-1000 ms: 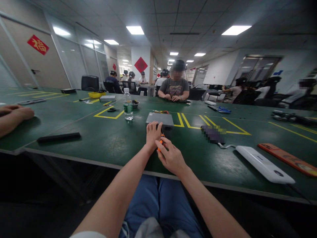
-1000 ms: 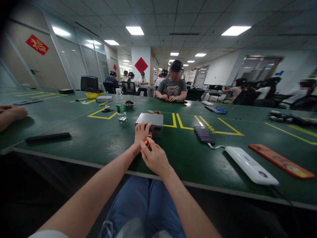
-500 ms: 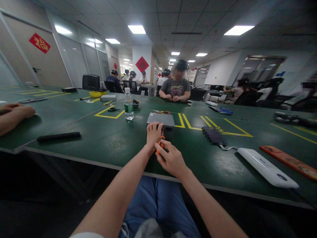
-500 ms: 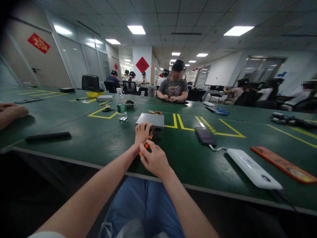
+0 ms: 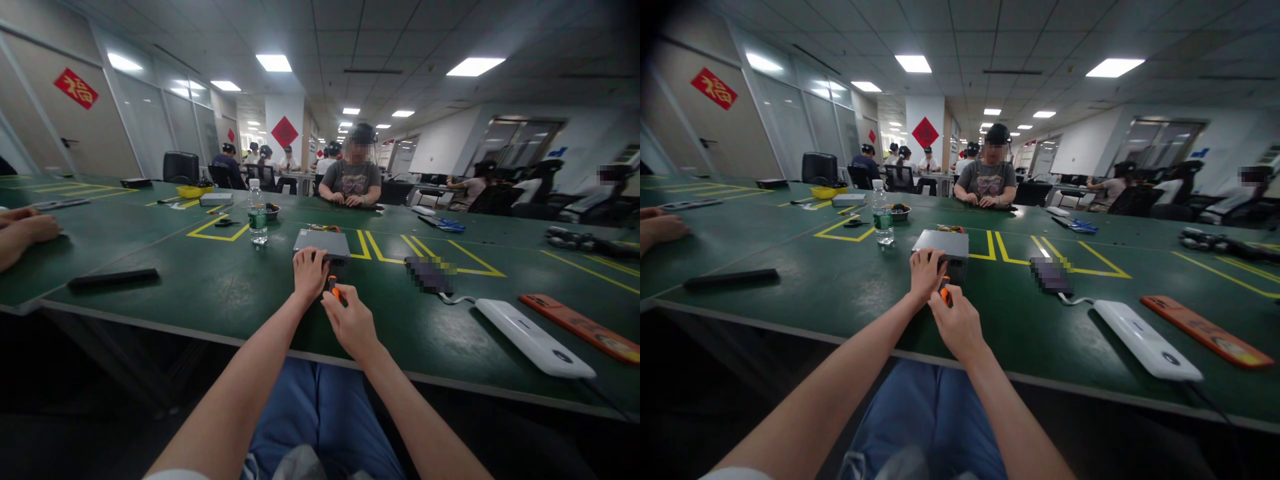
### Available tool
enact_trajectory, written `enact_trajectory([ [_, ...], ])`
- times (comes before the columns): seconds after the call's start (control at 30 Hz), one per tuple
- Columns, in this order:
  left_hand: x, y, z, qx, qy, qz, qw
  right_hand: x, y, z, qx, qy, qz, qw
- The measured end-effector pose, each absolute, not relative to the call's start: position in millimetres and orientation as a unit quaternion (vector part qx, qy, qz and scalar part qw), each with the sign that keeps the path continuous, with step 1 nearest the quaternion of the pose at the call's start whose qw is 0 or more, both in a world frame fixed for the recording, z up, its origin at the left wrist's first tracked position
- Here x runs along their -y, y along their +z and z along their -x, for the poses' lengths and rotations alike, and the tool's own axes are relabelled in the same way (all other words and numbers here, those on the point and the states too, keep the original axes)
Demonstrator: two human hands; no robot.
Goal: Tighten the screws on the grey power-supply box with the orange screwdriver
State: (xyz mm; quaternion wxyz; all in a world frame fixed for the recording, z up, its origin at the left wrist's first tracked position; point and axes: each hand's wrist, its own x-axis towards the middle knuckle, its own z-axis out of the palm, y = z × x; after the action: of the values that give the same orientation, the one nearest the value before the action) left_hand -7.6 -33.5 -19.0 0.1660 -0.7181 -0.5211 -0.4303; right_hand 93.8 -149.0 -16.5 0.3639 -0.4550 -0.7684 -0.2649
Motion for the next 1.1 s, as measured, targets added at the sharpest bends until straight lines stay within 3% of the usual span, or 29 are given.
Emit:
enact_trajectory([
  [0.53,36.2,-17.5,7.8,0.520,-0.432,0.717,0.169,149.2,-14.7,-97.6,0.687,-0.356,0.545,0.323],
  [0.8,34.9,-17.8,7.7,0.519,-0.433,0.717,0.171,145.2,-18.9,-88.4,0.742,-0.340,0.456,0.355],
  [1.1,36.8,-17.2,8.2,0.517,-0.433,0.718,0.172,148.9,-16.4,-96.6,0.692,-0.379,0.543,0.287],
])
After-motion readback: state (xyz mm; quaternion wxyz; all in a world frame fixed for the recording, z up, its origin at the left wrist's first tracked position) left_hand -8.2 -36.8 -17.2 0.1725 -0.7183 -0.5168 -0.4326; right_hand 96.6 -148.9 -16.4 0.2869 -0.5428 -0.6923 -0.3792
